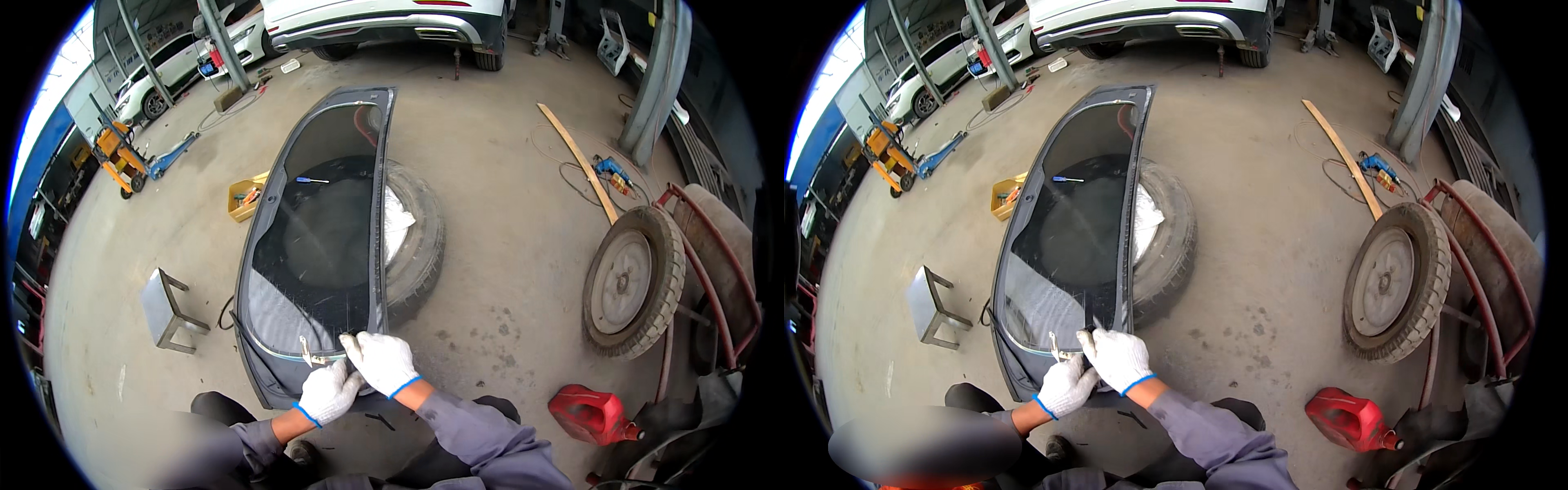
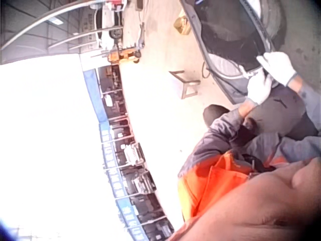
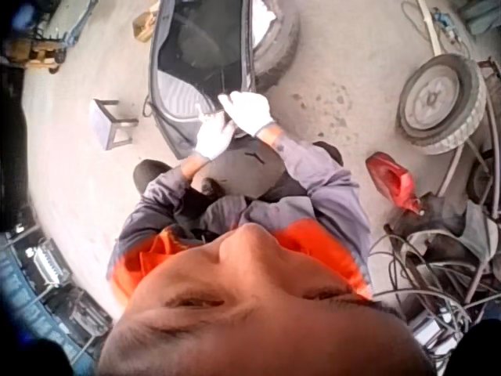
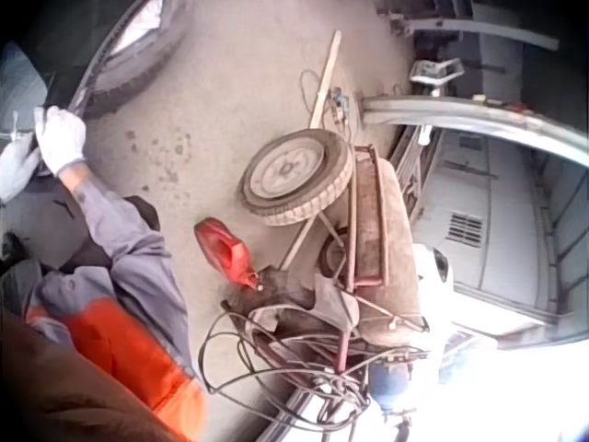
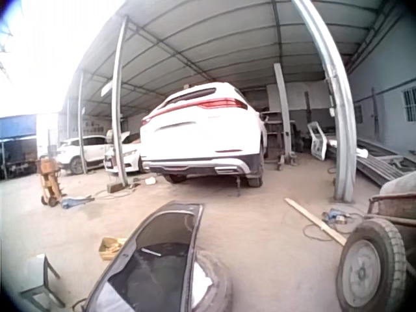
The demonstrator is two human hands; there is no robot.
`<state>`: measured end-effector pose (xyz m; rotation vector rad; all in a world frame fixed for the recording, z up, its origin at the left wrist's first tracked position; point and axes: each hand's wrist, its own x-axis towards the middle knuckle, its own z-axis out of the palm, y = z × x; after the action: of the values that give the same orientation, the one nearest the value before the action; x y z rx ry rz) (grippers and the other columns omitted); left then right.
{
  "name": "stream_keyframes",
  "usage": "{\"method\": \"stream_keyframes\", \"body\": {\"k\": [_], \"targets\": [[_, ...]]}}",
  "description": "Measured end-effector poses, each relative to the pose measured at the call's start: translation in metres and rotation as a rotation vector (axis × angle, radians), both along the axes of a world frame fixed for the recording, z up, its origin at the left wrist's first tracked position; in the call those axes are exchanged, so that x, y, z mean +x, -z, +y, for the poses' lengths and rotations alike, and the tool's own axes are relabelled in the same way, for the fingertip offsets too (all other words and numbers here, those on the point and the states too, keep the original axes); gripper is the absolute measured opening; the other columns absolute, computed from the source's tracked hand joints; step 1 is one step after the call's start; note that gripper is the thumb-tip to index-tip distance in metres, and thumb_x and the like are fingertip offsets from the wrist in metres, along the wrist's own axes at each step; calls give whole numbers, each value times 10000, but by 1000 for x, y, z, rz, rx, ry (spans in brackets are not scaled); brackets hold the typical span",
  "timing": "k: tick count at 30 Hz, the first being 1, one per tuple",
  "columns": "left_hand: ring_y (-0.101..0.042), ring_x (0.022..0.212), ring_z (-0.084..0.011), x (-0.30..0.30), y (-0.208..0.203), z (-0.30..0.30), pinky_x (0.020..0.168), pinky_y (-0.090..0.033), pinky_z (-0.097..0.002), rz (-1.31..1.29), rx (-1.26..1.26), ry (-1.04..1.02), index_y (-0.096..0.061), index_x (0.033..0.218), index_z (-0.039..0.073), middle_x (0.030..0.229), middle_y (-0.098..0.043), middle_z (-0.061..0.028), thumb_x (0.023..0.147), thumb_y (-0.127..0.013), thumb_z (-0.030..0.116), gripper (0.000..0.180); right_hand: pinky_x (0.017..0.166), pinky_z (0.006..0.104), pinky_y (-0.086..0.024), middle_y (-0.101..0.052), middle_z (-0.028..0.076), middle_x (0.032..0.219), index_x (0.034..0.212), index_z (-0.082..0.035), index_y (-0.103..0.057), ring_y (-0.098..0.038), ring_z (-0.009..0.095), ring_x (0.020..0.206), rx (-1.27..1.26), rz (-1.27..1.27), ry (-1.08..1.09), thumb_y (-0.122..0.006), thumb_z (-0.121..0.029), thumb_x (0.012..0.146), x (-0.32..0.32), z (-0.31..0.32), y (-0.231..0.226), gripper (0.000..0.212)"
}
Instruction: The person uses a metal scraper to remove old sealant from the perimeter of a detached car door window. They work methodically along the edges, peeling away the material and occasionally wiping the surface with a white cloth.
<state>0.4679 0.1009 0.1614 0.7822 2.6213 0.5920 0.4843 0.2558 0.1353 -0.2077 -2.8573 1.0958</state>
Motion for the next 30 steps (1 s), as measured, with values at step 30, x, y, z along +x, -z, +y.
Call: {"method": "stream_keyframes", "body": {"k": [30], "targets": [[-645, 640, -451, -7, 13, -38, 562, -501, -529, 80, 53, -143, -548, 977, 16, 688, -637, -240, 926, -622, 214, 218, 558, 530, -493, -644, 189, 648, 774, -78, -614, -652, 400, 613, -240, 151, -101, -564, -465, 983, -12, -42, 36, 442]]}}
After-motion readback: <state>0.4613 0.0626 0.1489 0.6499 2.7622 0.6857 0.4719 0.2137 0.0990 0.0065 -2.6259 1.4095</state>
